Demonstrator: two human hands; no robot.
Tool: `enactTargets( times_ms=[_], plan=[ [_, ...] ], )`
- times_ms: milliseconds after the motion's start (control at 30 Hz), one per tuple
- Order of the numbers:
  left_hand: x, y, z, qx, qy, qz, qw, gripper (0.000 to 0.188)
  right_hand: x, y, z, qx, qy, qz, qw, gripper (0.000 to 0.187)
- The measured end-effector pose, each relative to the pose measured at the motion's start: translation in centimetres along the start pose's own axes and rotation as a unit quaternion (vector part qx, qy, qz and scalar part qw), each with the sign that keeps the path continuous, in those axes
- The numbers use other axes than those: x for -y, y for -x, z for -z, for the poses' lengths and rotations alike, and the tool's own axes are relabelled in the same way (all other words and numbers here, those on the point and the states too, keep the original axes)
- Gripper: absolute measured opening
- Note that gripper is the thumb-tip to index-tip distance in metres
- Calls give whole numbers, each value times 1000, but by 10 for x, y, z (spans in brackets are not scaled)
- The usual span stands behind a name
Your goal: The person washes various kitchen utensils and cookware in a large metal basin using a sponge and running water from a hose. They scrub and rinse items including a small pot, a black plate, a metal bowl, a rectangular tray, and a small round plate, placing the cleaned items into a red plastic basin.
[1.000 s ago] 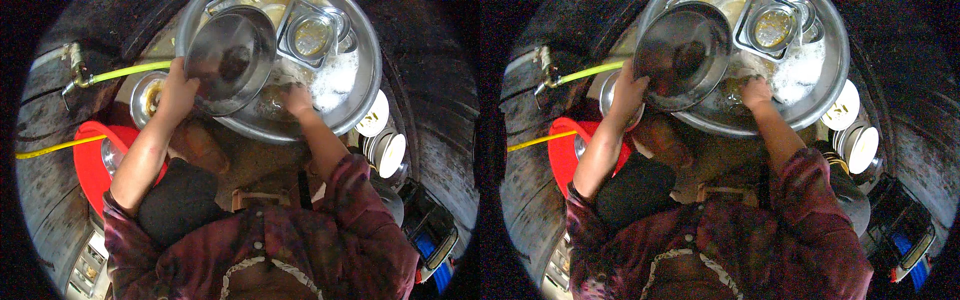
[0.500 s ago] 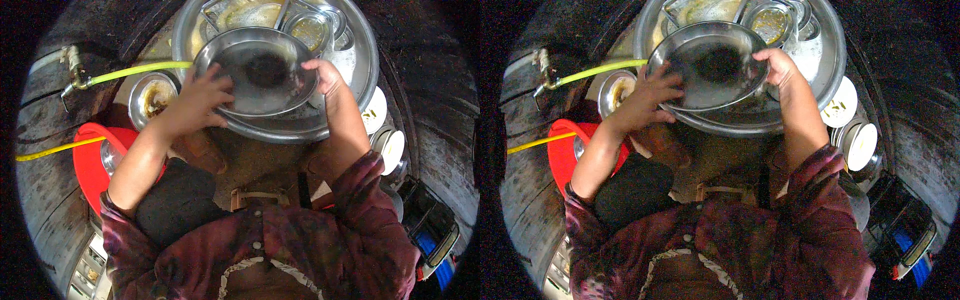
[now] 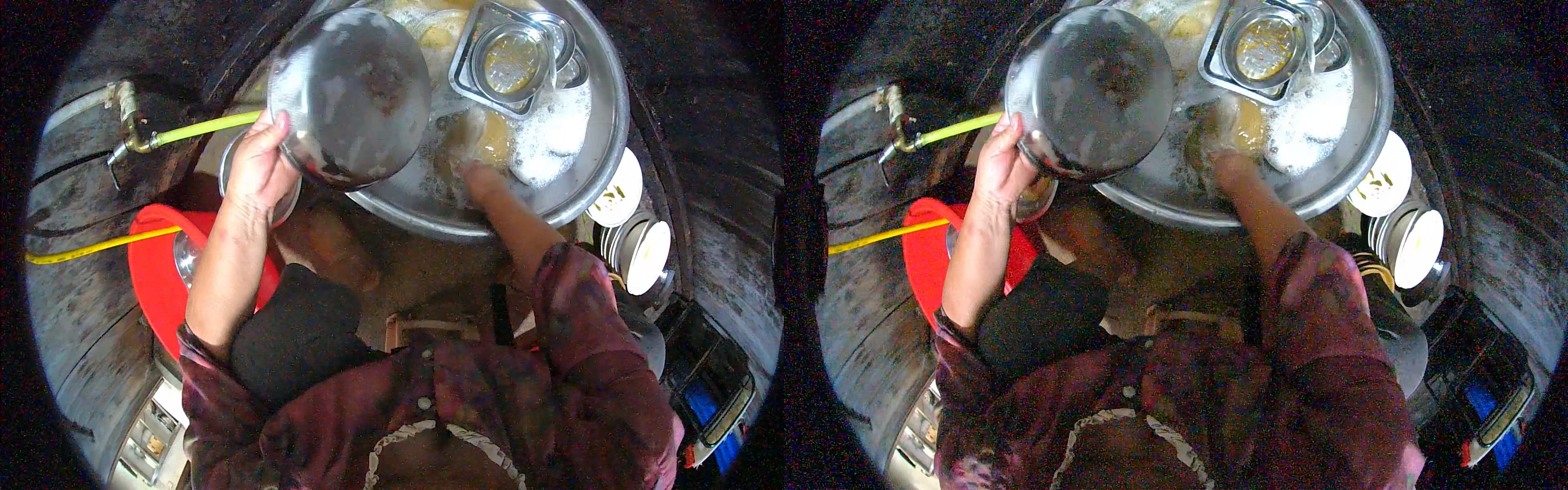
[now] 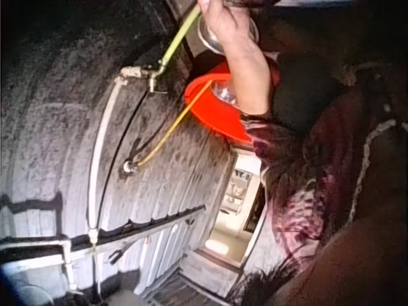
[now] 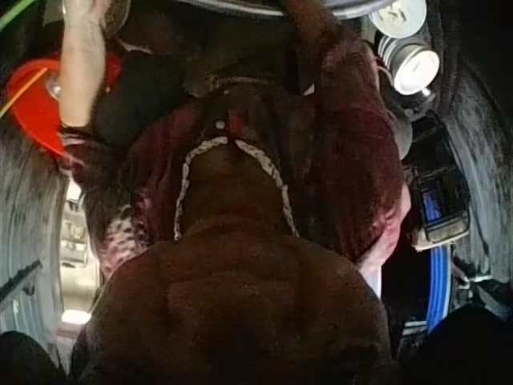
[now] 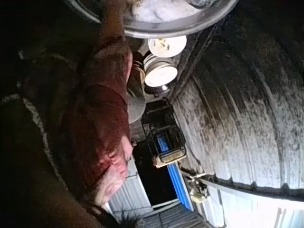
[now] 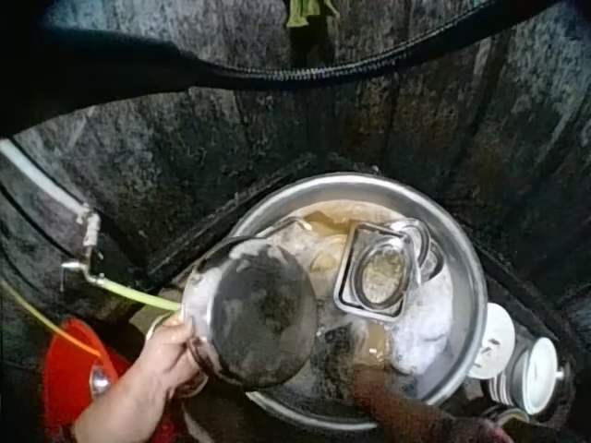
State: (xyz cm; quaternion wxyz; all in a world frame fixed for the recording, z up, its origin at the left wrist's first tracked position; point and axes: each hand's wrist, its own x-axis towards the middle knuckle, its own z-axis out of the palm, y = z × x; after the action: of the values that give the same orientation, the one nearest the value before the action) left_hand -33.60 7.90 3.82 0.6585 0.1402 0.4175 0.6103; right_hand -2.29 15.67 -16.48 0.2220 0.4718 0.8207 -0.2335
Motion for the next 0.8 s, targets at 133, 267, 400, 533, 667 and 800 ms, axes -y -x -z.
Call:
enactTargets(
  times_ms=[133,267,400,533,667,800],
  plan=[
    [7,-4,15,-24,34,-16,999,41,-34,-20,-12,9,-40,34,999,25],
    [13,-2,16,-30,39,-4,999,39,11,5,97,-75,-81,210,972,26],
    [19,-3,12,-35,44,12,998,37,75,52,173,-47,-390,187,900,32],
    [24,-3,2,-35,18,24,999,35,135,92,204,-210,-495,287,793,32],
    [23,-2,-33,-138,36,68,987,29,170,78,194,-456,-357,365,729,30],
    [30,-4,-23,-13,76,80,994,30,172,42,179,-512,-260,334,747,28]
  ],
)
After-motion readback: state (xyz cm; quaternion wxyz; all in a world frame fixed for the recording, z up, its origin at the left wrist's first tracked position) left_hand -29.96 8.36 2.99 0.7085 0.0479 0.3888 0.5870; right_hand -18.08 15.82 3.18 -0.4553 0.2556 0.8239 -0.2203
